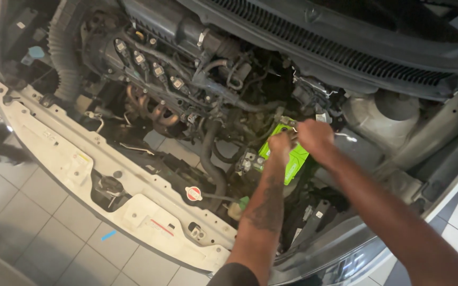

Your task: Replacing a car battery in an engine bay.

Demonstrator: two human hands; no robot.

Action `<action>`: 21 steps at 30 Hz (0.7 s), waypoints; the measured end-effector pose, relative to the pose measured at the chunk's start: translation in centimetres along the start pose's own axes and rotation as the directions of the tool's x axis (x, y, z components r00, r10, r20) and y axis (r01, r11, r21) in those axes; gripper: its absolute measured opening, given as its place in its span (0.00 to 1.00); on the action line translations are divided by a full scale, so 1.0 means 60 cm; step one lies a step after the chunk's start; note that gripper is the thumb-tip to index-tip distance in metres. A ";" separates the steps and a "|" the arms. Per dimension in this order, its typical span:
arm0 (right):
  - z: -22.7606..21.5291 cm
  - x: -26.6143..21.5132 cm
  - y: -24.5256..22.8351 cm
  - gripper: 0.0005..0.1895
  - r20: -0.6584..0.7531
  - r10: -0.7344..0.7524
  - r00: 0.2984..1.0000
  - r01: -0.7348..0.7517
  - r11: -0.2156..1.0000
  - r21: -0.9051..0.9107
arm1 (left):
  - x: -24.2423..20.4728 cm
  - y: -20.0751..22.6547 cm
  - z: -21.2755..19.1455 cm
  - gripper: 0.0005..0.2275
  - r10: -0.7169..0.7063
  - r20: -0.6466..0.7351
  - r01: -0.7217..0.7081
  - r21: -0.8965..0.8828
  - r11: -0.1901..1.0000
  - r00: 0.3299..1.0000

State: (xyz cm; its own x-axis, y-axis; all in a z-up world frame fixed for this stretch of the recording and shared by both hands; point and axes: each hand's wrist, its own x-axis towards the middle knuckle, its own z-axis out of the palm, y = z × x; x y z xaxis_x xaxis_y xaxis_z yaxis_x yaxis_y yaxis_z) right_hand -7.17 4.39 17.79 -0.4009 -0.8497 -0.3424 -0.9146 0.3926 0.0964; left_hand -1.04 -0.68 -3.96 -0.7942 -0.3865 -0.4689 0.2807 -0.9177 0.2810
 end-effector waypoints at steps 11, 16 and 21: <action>0.027 -0.008 -0.003 0.13 -0.083 0.048 0.995 -0.050 0.998 -0.030 | 0.033 -0.028 -0.004 0.11 0.317 -0.437 -0.079 0.481 0.873 0.842; -0.005 -0.050 0.009 0.13 -0.110 0.195 0.975 -0.145 0.923 0.355 | -0.040 0.002 0.063 0.12 0.177 -0.319 -0.075 0.308 0.948 0.931; -0.013 -0.040 0.021 0.14 -0.055 0.163 0.985 -0.135 0.930 0.343 | 0.005 -0.006 0.026 0.13 0.091 -0.267 -0.035 0.208 0.978 0.959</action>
State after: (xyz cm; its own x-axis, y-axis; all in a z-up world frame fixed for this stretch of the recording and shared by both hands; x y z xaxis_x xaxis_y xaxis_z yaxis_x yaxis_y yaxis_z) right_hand -7.40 6.65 19.50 -0.5470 -0.7924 -0.2702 -0.7782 0.6002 -0.1847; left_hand -2.26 -0.33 -2.89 -0.5928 -0.4784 -0.6479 0.1899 -0.8648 0.4648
